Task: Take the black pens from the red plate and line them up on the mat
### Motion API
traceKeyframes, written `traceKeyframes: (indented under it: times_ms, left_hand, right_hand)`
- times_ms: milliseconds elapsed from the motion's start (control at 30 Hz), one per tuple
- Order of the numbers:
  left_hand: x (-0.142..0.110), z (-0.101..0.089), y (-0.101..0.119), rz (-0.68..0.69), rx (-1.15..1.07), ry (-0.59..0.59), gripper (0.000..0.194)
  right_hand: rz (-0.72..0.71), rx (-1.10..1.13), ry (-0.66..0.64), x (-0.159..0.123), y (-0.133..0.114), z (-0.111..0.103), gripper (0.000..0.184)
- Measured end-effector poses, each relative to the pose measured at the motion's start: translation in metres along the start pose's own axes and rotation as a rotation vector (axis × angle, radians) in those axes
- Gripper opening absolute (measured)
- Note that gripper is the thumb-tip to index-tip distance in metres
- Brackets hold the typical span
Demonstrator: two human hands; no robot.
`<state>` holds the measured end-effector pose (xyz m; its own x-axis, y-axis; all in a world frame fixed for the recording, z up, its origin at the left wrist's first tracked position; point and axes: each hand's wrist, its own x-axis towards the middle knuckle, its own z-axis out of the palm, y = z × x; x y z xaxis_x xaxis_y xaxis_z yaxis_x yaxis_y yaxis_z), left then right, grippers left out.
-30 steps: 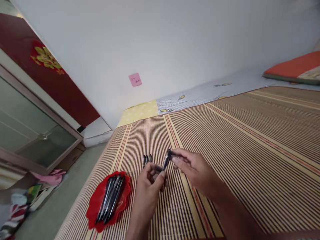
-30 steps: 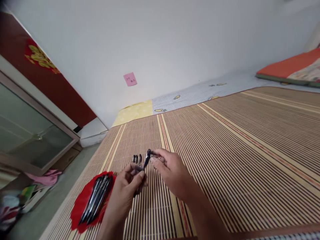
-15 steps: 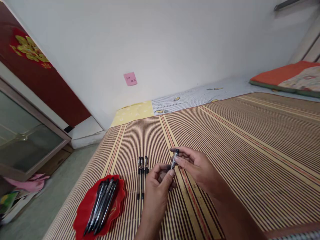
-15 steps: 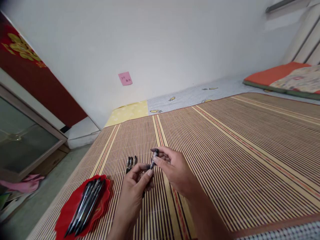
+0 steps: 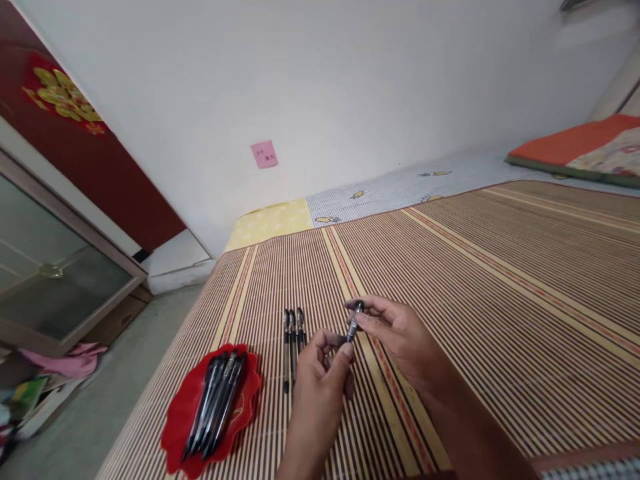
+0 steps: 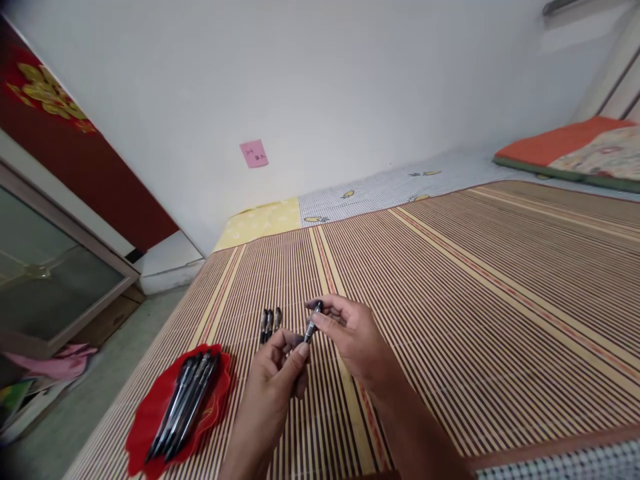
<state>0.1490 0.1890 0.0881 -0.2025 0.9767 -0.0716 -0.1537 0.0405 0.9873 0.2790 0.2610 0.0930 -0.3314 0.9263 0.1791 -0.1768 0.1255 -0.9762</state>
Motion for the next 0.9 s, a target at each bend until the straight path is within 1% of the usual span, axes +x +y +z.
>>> traceKeyframes:
  times_ms: [67,133,167,200,267,300,333,400,467,567,700,800,900]
  left_hand:
    - [-0.001,-0.002,0.000,0.007,0.035,-0.015,0.031]
    - [-0.003,-0.005,-0.001,-0.043,0.003,-0.079,0.031]
    - [-0.004,-0.006,-0.001,-0.084,-0.026,-0.112,0.032]
    - [-0.005,-0.007,-0.002,-0.118,-0.052,-0.133,0.033]
    - [-0.005,-0.008,-0.002,-0.151,-0.099,-0.141,0.033]
    - [-0.005,-0.008,-0.002,-0.146,-0.125,-0.128,0.033]
    - [-0.004,-0.007,-0.002,-0.131,-0.152,-0.108,0.034]
    - [-0.001,-0.005,-0.002,-0.091,-0.196,-0.057,0.034]
    - [0.001,-0.002,-0.003,-0.051,-0.221,-0.004,0.035]
    - [0.002,-0.001,-0.003,-0.006,-0.237,0.039,0.033]
    - [0.002,-0.002,-0.005,-0.009,-0.262,0.068,0.032]
    - [0.002,-0.002,-0.005,-0.010,-0.278,0.057,0.034]
    - [0.002,-0.002,-0.004,-0.004,-0.281,0.066,0.032]
  right_hand:
    - [0.024,0.017,0.009,0.001,0.000,0.000,0.027]
    - [0.045,0.045,0.093,0.004,0.002,-0.009,0.029]
    - [0.048,0.073,0.178,0.006,0.003,-0.018,0.030]
    - [0.040,0.112,0.292,0.008,0.005,-0.028,0.030]
    - [-0.019,0.202,0.476,0.013,0.008,-0.049,0.029]
    - [-0.045,0.233,0.500,0.014,0.009,-0.057,0.028]
    - [-0.054,0.252,0.472,0.014,0.010,-0.061,0.029]
    - [-0.032,0.268,0.341,0.013,0.011,-0.060,0.032]
    - [0.013,0.272,0.194,0.011,0.010,-0.048,0.036]
    - [0.038,0.272,0.041,0.006,0.007,-0.027,0.038]
    - [0.040,0.259,-0.064,0.001,0.002,-0.009,0.033]
    - [0.034,0.234,-0.122,-0.001,-0.001,-0.004,0.031]
    - [0.028,0.205,-0.150,-0.001,-0.001,-0.001,0.030]
